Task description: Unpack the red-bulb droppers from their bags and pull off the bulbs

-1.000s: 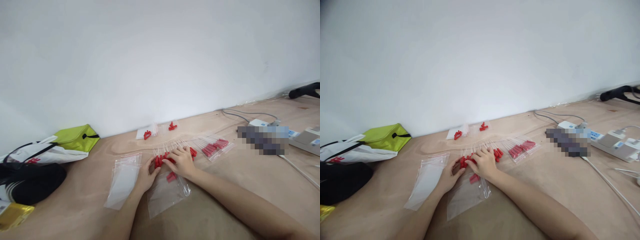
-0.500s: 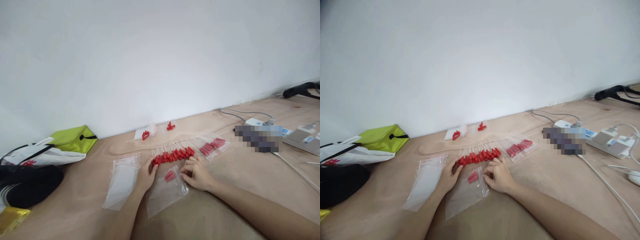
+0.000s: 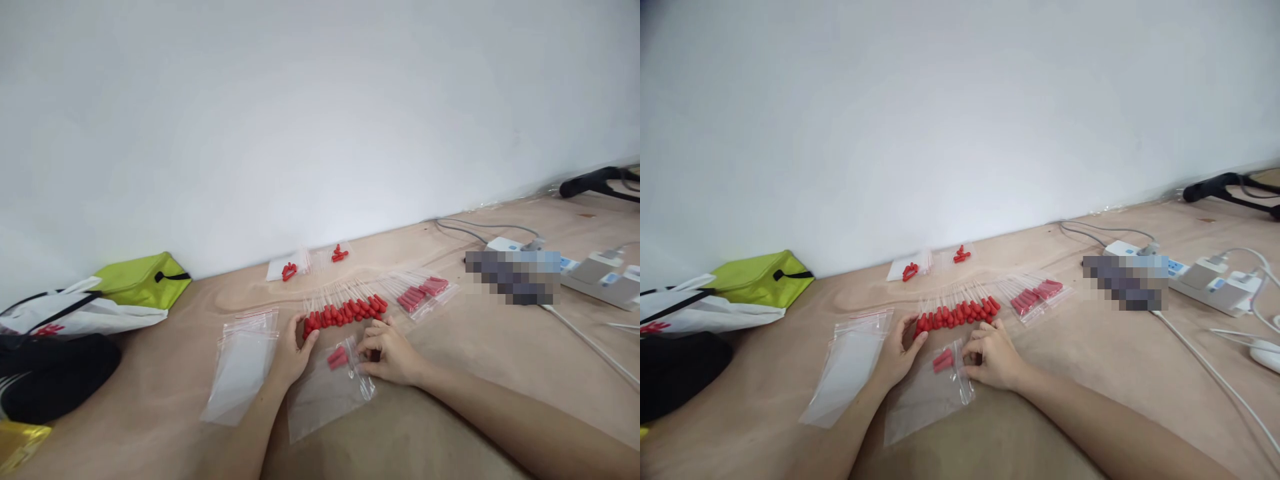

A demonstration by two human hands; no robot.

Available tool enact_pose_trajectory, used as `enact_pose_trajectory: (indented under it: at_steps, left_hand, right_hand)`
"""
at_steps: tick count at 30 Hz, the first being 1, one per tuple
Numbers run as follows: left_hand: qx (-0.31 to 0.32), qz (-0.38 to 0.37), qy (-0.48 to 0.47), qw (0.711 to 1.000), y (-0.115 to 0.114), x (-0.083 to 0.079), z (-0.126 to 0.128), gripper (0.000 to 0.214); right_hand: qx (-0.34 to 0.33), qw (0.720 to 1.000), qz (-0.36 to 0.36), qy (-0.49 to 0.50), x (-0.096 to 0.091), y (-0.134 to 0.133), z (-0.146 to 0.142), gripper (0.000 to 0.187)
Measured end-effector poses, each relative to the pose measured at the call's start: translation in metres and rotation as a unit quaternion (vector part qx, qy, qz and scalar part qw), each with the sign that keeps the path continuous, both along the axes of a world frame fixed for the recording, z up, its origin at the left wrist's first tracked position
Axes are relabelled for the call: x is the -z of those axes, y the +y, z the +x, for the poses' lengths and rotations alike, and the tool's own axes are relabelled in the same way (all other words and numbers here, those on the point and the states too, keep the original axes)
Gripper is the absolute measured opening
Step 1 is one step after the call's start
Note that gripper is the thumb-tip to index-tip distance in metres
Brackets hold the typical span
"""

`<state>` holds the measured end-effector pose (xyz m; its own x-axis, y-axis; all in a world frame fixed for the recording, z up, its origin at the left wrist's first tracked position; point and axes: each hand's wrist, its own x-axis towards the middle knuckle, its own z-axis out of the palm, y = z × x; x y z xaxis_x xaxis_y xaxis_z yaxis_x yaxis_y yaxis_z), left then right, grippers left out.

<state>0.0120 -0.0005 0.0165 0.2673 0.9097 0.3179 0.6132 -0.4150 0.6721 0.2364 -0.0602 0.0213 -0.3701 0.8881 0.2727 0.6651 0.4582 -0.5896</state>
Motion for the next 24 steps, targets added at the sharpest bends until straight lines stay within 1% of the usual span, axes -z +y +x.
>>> enact_pose_trajectory:
  at_steps: [3, 7, 8, 11, 13, 14, 15, 17, 19, 21, 24]
  left_hand:
    - [0.004, 0.026, 0.033, 0.999, 0.001, -0.003, 0.002, 0.030]
    - [0.043, 0.047, 0.081, 0.995, 0.002, -0.004, 0.003, 0.031]
    - [0.044, 0.056, 0.088, 0.994, 0.001, -0.005, 0.003, 0.032]
    - [0.021, 0.100, 0.090, 0.991, -0.012, -0.011, 0.002, 0.033]
    - [0.044, 0.110, 0.101, 0.988, -0.027, -0.017, 0.002, 0.031]
    - [0.081, 0.101, 0.118, 0.985, -0.037, -0.020, 0.002, 0.030]
    - [0.119, 0.076, 0.145, 0.979, -0.046, -0.023, 0.003, 0.030]
    - [0.151, 0.045, 0.181, 0.971, -0.061, -0.027, 0.005, 0.036]
    - [0.154, 0.023, 0.204, 0.967, -0.069, -0.030, 0.006, 0.044]
    - [0.155, 0.005, 0.217, 0.964, -0.071, -0.033, 0.006, 0.047]
    - [0.168, -0.018, 0.228, 0.959, -0.068, -0.036, 0.007, 0.050]
  right_hand:
    - [-0.006, 1.000, -0.003, 0.003, 0.001, 0.000, -0.001, 0.014]
    - [-0.011, 1.000, -0.003, -0.012, 0.001, 0.000, -0.002, 0.010]
    - [-0.012, 1.000, -0.004, -0.017, 0.001, 0.000, -0.002, 0.011]
    - [-0.015, 0.999, -0.010, -0.029, 0.000, 0.000, -0.002, 0.016]
    - [-0.020, 0.999, -0.017, -0.034, -0.001, -0.001, -0.001, 0.018]
    - [-0.023, 0.999, -0.022, -0.036, -0.001, -0.001, -0.001, 0.019]
    - [-0.025, 0.999, -0.028, -0.038, -0.002, -0.001, 0.000, 0.019]
    - [-0.028, 0.998, -0.040, -0.043, -0.001, -0.001, 0.000, 0.026]
    - [-0.026, 0.998, -0.050, -0.041, 0.000, -0.002, 0.001, 0.037]
    - [-0.023, 0.998, -0.053, -0.036, 0.001, -0.002, 0.001, 0.043]
    - [-0.021, 0.998, -0.048, -0.038, 0.000, -0.003, 0.001, 0.035]
